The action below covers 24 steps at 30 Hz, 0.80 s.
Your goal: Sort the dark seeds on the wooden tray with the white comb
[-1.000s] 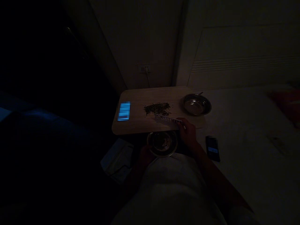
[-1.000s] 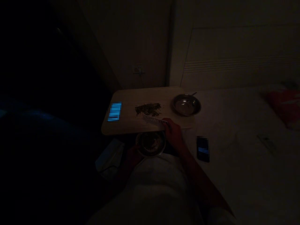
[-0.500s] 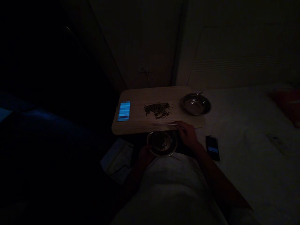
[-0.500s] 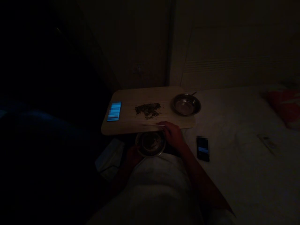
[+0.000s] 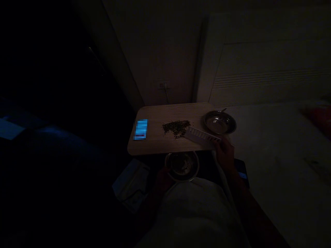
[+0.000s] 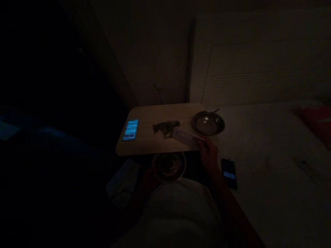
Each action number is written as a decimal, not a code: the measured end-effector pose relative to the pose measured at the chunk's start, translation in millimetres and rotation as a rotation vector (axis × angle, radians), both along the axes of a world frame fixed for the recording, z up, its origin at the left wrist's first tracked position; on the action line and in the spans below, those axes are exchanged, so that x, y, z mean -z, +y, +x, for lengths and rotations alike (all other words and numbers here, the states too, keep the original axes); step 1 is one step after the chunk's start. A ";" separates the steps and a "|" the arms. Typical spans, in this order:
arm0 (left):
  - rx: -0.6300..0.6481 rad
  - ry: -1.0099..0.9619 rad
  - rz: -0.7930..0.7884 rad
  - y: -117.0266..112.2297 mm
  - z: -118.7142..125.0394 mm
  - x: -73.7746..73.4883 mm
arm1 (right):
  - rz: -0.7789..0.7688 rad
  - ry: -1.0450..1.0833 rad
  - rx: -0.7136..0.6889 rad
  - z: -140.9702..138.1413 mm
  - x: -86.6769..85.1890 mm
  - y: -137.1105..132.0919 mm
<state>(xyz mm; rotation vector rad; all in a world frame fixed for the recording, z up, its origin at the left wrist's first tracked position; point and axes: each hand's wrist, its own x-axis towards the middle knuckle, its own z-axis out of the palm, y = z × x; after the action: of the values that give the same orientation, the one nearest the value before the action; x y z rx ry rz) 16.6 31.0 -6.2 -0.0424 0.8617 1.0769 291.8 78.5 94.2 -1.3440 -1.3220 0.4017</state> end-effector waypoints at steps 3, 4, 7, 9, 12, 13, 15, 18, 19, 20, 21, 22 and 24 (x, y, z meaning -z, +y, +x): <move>0.020 0.015 0.001 -0.6 1.6 -3.2 | 0.050 -0.015 0.091 -1.9 -1.6 6.9; 0.021 0.011 0.005 -0.7 1.9 -3.6 | 0.059 -0.028 0.110 -3.2 -2.6 9.0; 0.029 0.002 0.014 -1.1 2.6 -3.9 | 0.058 -0.079 0.108 -8.3 -4.8 14.9; 0.035 0.001 0.013 -0.9 3.1 -4.8 | 0.049 -0.102 0.077 -12.0 -4.8 18.4; 0.057 -0.004 0.004 0.1 4.3 -7.9 | 0.041 -0.125 0.039 -17.1 -3.2 22.9; 0.065 -0.004 0.004 0.4 4.6 -8.8 | 0.042 -0.132 0.033 -18.7 -2.7 24.1; 0.071 0.020 0.005 0.8 4.7 -9.3 | 0.049 -0.146 0.024 -21.6 -2.1 26.3; 0.067 0.075 0.002 -0.3 3.1 -5.8 | 0.052 -0.162 0.017 -25.6 -2.3 28.6; 0.061 0.086 0.002 -1.2 2.4 -4.0 | 0.050 -0.167 0.010 -26.9 -2.6 29.1; 0.050 0.092 0.007 -2.1 1.7 -2.5 | 0.048 -0.171 0.001 -28.1 -2.9 29.5; 0.038 0.093 0.013 -3.0 1.2 -1.3 | 0.047 -0.172 -0.008 -29.3 -3.3 29.7; 0.025 0.094 0.019 -3.7 1.0 -0.7 | 0.049 -0.171 -0.018 -30.3 -3.8 29.7; 0.014 0.092 0.021 -3.8 1.3 -1.5 | 0.050 -0.162 -0.037 -31.9 -4.8 29.2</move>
<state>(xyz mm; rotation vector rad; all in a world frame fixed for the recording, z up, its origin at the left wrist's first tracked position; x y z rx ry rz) 18.0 27.2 -4.6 0.0310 0.9317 1.0814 259.9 107.7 99.0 -1.3338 -1.4827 0.2873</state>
